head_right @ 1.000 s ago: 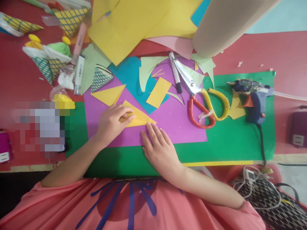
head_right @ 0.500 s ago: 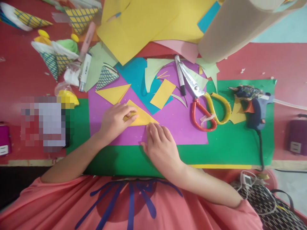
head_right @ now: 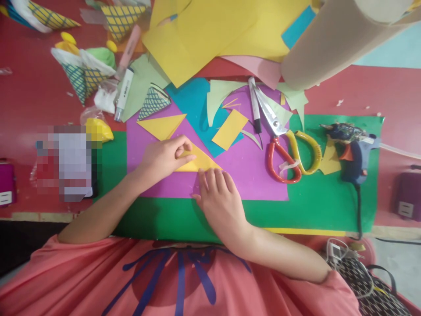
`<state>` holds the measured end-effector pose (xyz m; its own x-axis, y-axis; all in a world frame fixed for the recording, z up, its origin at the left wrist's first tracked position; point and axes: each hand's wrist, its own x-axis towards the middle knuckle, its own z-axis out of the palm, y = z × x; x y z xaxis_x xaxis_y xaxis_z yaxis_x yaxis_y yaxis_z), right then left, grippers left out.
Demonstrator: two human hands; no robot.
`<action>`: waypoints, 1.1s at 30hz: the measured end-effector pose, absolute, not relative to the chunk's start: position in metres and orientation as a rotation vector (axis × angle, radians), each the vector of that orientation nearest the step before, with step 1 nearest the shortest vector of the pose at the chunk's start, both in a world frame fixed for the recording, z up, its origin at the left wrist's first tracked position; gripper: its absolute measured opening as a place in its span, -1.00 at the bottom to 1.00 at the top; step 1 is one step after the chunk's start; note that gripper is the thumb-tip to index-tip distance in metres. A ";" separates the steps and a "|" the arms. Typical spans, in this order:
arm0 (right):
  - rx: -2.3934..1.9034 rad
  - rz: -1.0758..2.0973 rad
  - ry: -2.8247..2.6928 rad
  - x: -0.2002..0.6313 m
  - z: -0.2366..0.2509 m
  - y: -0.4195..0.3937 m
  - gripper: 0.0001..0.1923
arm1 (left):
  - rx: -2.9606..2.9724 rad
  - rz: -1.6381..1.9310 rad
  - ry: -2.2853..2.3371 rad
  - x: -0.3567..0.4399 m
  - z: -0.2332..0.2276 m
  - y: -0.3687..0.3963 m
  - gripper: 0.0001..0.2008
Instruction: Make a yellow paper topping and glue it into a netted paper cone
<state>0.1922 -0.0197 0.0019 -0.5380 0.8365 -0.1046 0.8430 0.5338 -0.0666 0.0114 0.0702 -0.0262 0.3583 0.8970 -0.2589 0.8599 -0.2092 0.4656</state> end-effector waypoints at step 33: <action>1.008 -0.252 2.492 0.174 0.032 0.011 -0.54 | 2.039 -0.041 1.536 0.014 -0.018 0.075 -0.82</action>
<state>0.1740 0.0105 0.0316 -0.6388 0.6160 -0.4610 0.6959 0.7181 -0.0047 0.0144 0.0748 -0.0176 0.3367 0.8711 -0.3576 0.8889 -0.1687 0.4260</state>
